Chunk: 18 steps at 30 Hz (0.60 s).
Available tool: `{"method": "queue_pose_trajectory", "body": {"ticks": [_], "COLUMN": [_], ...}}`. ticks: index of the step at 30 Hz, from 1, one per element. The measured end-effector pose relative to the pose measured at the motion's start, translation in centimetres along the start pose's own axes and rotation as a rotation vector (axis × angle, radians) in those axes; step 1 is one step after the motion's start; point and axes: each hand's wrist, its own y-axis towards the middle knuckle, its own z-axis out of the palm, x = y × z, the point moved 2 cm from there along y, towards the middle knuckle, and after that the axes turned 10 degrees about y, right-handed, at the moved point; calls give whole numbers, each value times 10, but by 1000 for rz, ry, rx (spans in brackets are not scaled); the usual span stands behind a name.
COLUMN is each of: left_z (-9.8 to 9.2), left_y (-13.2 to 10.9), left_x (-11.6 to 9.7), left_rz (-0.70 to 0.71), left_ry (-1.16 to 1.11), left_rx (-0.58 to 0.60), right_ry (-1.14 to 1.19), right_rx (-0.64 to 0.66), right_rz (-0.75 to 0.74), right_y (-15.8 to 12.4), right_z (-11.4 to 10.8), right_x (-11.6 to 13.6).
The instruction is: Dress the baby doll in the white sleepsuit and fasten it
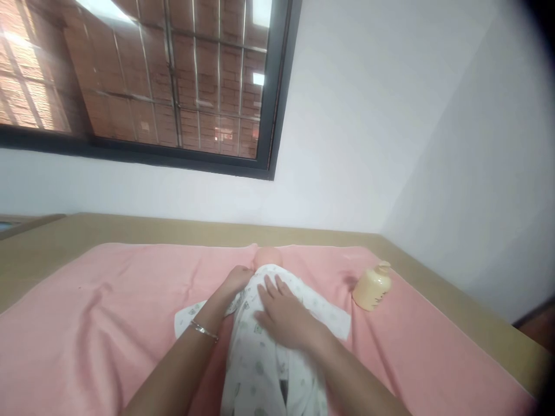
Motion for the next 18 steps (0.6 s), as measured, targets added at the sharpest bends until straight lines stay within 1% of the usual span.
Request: {"method": "queue_pose_trajectory", "body": {"ticks": [2, 3, 4, 5, 7, 9, 10, 12, 14, 15, 16, 18], "left_z": [-1, -1, -2, -2, -1, 1, 2, 4, 4, 4, 3, 1], "left_y": [-3, -4, -5, -5, -4, 0, 2, 4, 4, 3, 2, 0], "left_x": [-2, -3, -4, -4, -4, -1, 0, 2, 2, 1, 0, -2], "left_rz": [4, 9, 11, 8, -12, -36, -43, -43, -28, -20, -16, -23], "left_ry": [-7, -10, -10, -7, 8, 19, 19, 9, -2, -3, -1, 11], "left_rx": [0, 1, 2, 2, -1, -8, -10, -8, -5, -6, -7, -13], "right_ry": [-8, -7, -1, 6, 6, -15, -25, -32, -21, -12, -2, 8], "right_rx": [34, 41, 32, 13, -28, -52, -48, -4, 36, 28, 4, -38], "right_rz": [-156, -200, -205, -176, -70, -4, -19, -123, -216, -214, -174, -26], "right_y": [3, 7, 10, 13, 14, 9, 6, 3, 6, 8, 11, 12], "right_z": [-2, -4, -6, -8, -9, -8, -7, -7, -8, -10, -11, -13], "right_x": [0, -3, -8, -14, -20, -17, -13, -5, -4, -6, -10, -15]}}
